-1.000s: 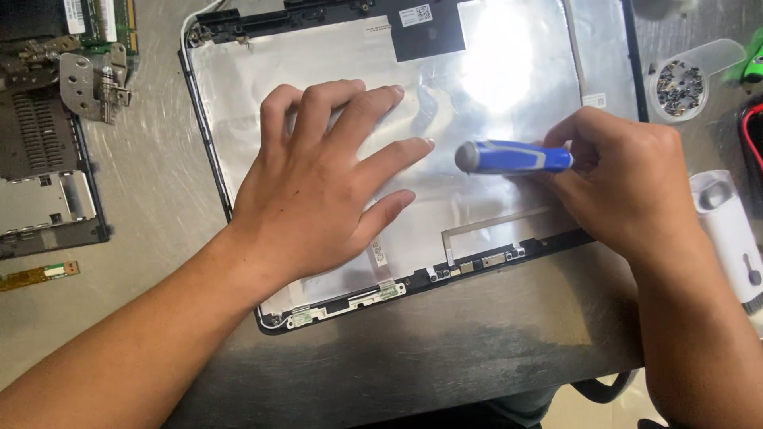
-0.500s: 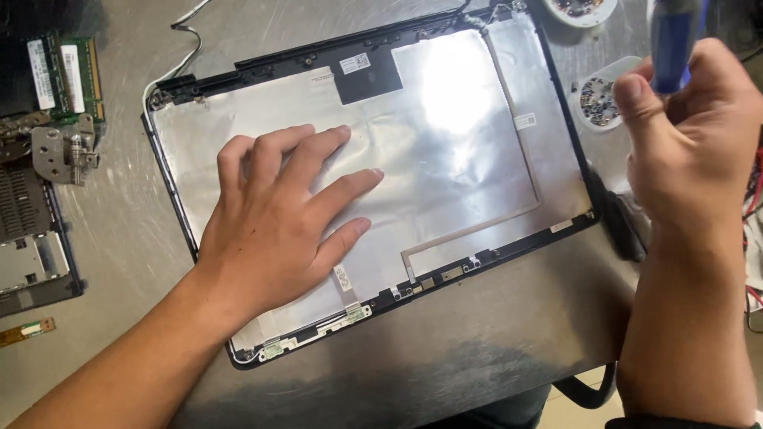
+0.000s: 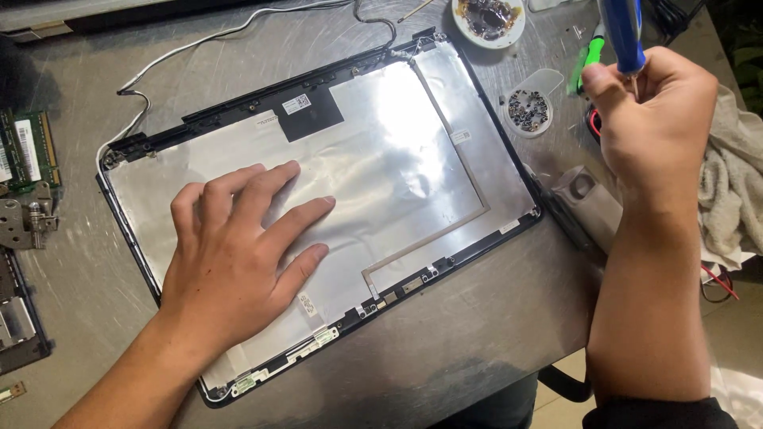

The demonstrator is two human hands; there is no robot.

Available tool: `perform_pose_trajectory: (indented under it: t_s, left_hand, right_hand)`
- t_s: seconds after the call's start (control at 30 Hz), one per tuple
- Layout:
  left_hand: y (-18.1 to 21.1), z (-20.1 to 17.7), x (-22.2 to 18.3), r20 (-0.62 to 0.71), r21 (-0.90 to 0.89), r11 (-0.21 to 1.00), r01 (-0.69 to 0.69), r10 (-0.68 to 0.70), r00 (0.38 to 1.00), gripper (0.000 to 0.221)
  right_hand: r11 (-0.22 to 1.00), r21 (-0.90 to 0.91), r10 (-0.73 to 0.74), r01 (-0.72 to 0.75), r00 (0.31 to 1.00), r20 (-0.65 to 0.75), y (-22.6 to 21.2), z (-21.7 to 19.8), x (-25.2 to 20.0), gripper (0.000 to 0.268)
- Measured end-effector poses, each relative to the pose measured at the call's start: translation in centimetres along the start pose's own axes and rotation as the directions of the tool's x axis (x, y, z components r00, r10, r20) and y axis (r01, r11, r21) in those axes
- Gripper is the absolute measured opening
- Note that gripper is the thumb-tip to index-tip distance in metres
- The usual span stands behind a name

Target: Routing and securing internal cables in a laptop screen assembly using a screwdriver

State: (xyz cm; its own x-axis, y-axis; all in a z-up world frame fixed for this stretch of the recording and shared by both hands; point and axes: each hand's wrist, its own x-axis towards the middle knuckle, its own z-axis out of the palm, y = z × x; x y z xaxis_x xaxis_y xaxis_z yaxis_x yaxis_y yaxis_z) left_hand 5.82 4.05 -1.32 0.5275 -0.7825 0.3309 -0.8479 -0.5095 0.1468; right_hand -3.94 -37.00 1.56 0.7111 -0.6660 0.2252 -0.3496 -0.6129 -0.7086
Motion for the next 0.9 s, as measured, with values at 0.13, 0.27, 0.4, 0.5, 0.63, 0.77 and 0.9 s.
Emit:
perform_pose_trajectory:
  t_s: [0.13, 0.27, 0.4, 0.5, 0.63, 0.77, 0.9]
  left_hand:
    - [0.0, 0.0, 0.0, 0.017, -0.012, 1.000, 0.011, -0.011, 1.000, 0.041]
    - [0.0, 0.0, 0.0, 0.022, -0.025, 1.000, 0.011, -0.010, 1.000, 0.042]
    - [0.0, -0.1, 0.1, 0.039, -0.050, 0.999, 0.013, -0.011, 0.999, 0.043]
    - [-0.1, -0.1, 0.0, 0.051, -0.046, 0.999, 0.016, -0.013, 0.999, 0.043]
    - [-0.1, -0.1, 0.0, 0.046, -0.055, 0.998, 0.021, -0.018, 0.999, 0.043]
    - [0.0, -0.1, 0.0, 0.024, -0.035, 0.999, 0.008, -0.007, 1.000, 0.043]
    - [-0.1, 0.0, 0.0, 0.019, -0.030, 0.999, 0.012, -0.012, 1.000, 0.042]
  right_hand:
    - [0.995, -0.015, -0.103, 0.103, 0.995, 0.014, 0.1, -0.2, 0.2, 0.021]
    - [0.974, 0.170, -0.156, 0.151, 0.988, 0.015, 0.8, 0.6, -0.1, 0.013]
    - [0.949, 0.286, -0.168, 0.129, 0.979, 0.116, -0.3, 2.0, -1.8, 0.045]
    - [0.983, 0.026, -0.182, 0.184, 0.923, 0.340, -2.7, 2.6, -3.2, 0.048]
    - [0.906, -0.222, -0.183, 0.361, 0.805, 0.564, -4.1, 3.3, -3.2, 0.050]
    - [0.891, -0.335, -0.051, 0.307, 0.800, 0.598, -3.9, 3.4, -3.0, 0.055]
    - [0.868, -0.368, -0.046, 0.334, 0.791, 0.610, -4.0, 3.8, -3.0, 0.043]
